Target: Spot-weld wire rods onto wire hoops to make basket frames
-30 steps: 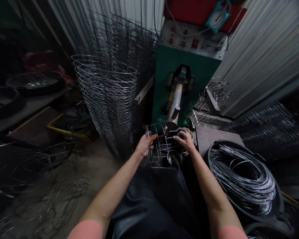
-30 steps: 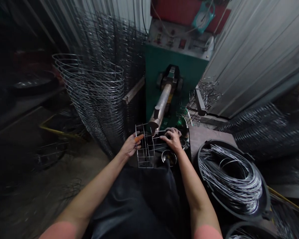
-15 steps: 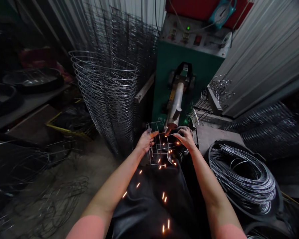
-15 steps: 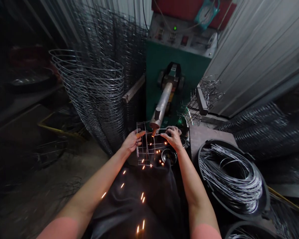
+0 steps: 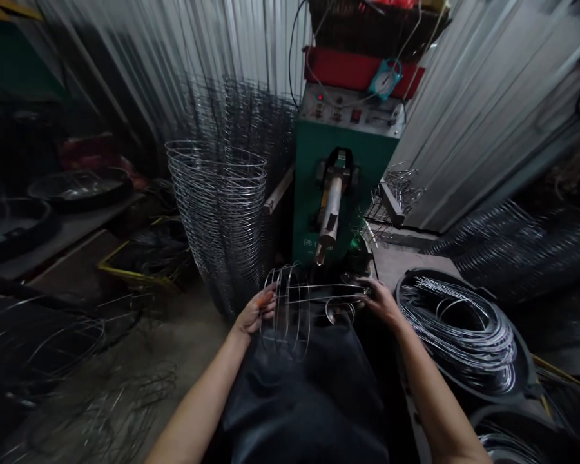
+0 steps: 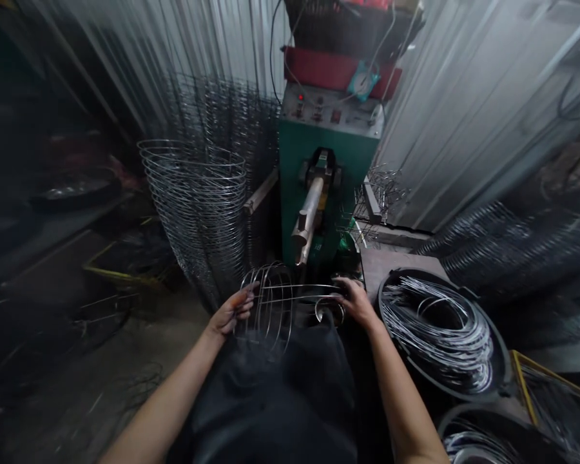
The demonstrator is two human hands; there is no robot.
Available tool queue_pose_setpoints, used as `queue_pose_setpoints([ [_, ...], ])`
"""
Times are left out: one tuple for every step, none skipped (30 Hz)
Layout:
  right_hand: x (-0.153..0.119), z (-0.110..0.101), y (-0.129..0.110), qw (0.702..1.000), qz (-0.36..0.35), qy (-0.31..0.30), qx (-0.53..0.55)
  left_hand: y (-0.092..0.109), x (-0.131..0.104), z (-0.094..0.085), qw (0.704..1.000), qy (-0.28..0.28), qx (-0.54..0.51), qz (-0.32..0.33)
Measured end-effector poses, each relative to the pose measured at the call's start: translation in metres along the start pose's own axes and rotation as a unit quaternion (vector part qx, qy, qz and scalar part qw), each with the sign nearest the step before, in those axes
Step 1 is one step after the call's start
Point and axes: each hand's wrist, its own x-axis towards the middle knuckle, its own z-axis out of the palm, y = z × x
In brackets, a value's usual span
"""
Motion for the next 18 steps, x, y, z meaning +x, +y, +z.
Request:
queue_pose_setpoints([
  [-0.007,-0.008,0.001,0.999,0.031,-0.021,0.036,-0.002,-0.008,-0.008,1.0,-0.003,-0.005,0.008],
  [-0.011,-0.015,0.0,0.995,0.056,-0.042,0.07,-0.002,-0.015,-0.015,1.0,-0.007,-0.007,0.017],
  [-0.013,-0.021,-0.006,0.991,0.072,-0.058,0.1,-0.001,-0.02,-0.02,1.0,-0.013,-0.006,0.023],
  [-0.013,-0.025,-0.015,0.987,0.077,-0.062,0.126,0.002,-0.023,-0.025,1.0,-0.021,0.001,0.021],
  [-0.01,-0.028,-0.028,0.985,0.075,-0.054,0.146,0.007,-0.025,-0.028,1.0,-0.024,0.014,0.013],
  [-0.005,-0.028,-0.042,0.984,0.067,-0.037,0.16,0.014,-0.026,-0.029,0.999,-0.01,0.035,0.007],
  [0.001,-0.027,-0.059,0.984,0.058,-0.018,0.168,0.022,-0.027,-0.028,0.998,0.025,0.063,0.01],
  [0.008,-0.024,-0.075,0.984,0.049,-0.003,0.169,0.032,-0.029,-0.023,0.992,0.077,0.098,0.032],
  [0.016,-0.019,-0.09,0.985,0.041,0.007,0.165,0.042,-0.031,-0.015,0.979,0.132,0.136,0.074],
  [0.023,-0.014,-0.104,0.987,0.035,0.008,0.156,0.051,-0.035,-0.004,0.96,0.172,0.176,0.133],
  [0.03,-0.007,-0.116,0.989,0.029,0.002,0.144,0.06,-0.039,0.01,0.938,0.184,0.222,0.193],
  [0.036,-0.001,-0.126,0.991,0.022,-0.007,0.13,0.066,-0.044,0.027,0.917,0.16,0.27,0.245],
  [0.041,0.004,-0.133,0.993,0.016,-0.016,0.116,0.071,-0.048,0.045,0.899,0.107,0.326,0.273],
  [0.045,0.008,-0.139,0.994,0.011,-0.024,0.102,0.075,-0.052,0.063,0.878,0.045,0.385,0.28],
  [0.048,0.01,-0.144,0.996,0.007,-0.03,0.089,0.076,-0.055,0.08,0.858,-0.009,0.431,0.279],
  [0.049,0.01,-0.147,0.996,0.006,-0.034,0.078,0.078,-0.057,0.095,0.84,-0.052,0.465,0.274],
  [0.049,0.007,-0.149,0.997,0.005,-0.036,0.071,0.079,-0.058,0.106,0.828,-0.084,0.483,0.272],
  [0.049,0.003,-0.15,0.997,0.001,-0.036,0.069,0.082,-0.057,0.114,0.823,-0.103,0.487,0.273],
])
